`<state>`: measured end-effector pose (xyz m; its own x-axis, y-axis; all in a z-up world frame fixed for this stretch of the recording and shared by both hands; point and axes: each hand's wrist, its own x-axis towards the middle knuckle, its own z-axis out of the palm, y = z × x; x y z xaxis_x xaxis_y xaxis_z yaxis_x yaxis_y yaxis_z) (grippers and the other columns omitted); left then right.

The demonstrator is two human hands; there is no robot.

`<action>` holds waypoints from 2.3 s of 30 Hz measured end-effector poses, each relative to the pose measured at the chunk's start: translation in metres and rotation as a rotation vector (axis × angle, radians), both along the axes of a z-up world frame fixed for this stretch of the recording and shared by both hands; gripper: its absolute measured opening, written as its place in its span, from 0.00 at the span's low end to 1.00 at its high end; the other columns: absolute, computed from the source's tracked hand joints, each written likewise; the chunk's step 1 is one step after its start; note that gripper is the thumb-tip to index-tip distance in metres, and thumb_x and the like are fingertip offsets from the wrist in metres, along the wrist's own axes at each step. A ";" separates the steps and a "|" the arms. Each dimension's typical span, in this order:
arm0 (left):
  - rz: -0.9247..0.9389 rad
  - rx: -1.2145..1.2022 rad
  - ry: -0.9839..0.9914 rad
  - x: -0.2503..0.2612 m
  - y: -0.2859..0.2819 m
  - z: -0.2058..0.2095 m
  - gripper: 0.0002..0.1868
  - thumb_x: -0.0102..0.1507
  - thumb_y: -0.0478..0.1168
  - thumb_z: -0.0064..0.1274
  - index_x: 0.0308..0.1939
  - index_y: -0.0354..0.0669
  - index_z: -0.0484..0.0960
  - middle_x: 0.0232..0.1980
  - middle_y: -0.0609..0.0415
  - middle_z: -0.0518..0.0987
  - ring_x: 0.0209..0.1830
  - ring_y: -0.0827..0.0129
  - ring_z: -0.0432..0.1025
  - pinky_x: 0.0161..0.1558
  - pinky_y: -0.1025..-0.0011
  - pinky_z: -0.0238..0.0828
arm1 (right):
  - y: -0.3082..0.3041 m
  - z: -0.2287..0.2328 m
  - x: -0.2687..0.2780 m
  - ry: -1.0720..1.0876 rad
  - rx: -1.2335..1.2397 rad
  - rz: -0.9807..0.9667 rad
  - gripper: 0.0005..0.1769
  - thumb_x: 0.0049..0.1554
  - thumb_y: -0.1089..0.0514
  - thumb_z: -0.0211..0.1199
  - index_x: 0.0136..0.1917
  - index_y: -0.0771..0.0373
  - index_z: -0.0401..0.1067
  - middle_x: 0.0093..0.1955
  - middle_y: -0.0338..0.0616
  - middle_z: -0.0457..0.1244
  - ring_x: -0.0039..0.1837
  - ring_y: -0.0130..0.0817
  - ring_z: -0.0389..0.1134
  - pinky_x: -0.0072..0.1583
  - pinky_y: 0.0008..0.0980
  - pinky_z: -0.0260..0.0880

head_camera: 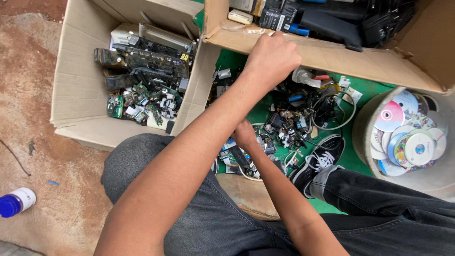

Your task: The person sorts through electronic waste by picking up and examining items such as batteries, circuit boards, and power adapters from cardboard boxes and placing them into other containers.

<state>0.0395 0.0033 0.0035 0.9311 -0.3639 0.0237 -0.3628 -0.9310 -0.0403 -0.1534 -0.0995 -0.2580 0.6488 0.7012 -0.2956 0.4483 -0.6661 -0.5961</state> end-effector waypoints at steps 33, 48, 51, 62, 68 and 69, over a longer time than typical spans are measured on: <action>0.222 -1.223 0.724 -0.077 -0.015 0.221 0.25 0.71 0.53 0.40 0.59 0.40 0.84 0.46 0.43 0.86 0.45 0.58 0.80 0.51 0.59 0.81 | -0.156 0.461 0.118 -0.785 0.835 -0.234 0.10 0.51 0.75 0.71 0.44 0.64 0.83 0.47 0.49 0.67 0.48 0.46 0.70 0.45 0.36 0.78; 0.111 -1.494 0.561 -0.099 -0.024 0.234 0.30 0.54 0.35 0.72 0.60 0.46 0.84 0.39 0.51 0.86 0.40 0.75 0.75 0.45 0.77 0.80 | -0.157 0.478 0.110 -0.190 0.867 -0.371 0.39 0.44 0.73 0.76 0.69 0.69 0.68 0.56 0.53 0.67 0.50 0.39 0.70 0.44 0.34 0.77; 0.131 -1.488 0.515 -0.096 -0.021 0.226 0.29 0.53 0.35 0.72 0.59 0.45 0.85 0.38 0.52 0.85 0.39 0.75 0.75 0.44 0.77 0.80 | -0.156 0.474 0.107 -0.034 0.901 -0.425 0.34 0.47 0.72 0.74 0.67 0.71 0.70 0.52 0.49 0.68 0.48 0.32 0.69 0.45 0.32 0.78; 0.162 -1.558 0.481 -0.097 -0.021 0.221 0.24 0.51 0.33 0.73 0.51 0.41 0.87 0.36 0.53 0.84 0.38 0.76 0.75 0.42 0.80 0.79 | -0.154 0.464 0.105 0.130 0.994 -0.536 0.20 0.55 0.72 0.67 0.61 0.75 0.73 0.45 0.52 0.68 0.45 0.32 0.69 0.43 0.30 0.80; 0.183 -1.570 0.467 -0.095 -0.025 0.209 0.21 0.57 0.33 0.68 0.54 0.41 0.86 0.43 0.50 0.86 0.42 0.74 0.79 0.46 0.77 0.81 | -0.152 0.473 0.109 -0.339 0.826 -0.392 0.20 0.50 0.72 0.73 0.57 0.68 0.78 0.44 0.52 0.71 0.38 0.36 0.72 0.39 0.33 0.77; 0.188 -1.616 0.511 -0.095 -0.028 0.210 0.21 0.58 0.33 0.66 0.56 0.39 0.85 0.44 0.47 0.86 0.42 0.73 0.78 0.47 0.75 0.82 | -0.149 0.474 0.109 -0.676 0.815 -0.279 0.15 0.51 0.76 0.71 0.52 0.67 0.81 0.45 0.53 0.71 0.39 0.41 0.71 0.39 0.35 0.74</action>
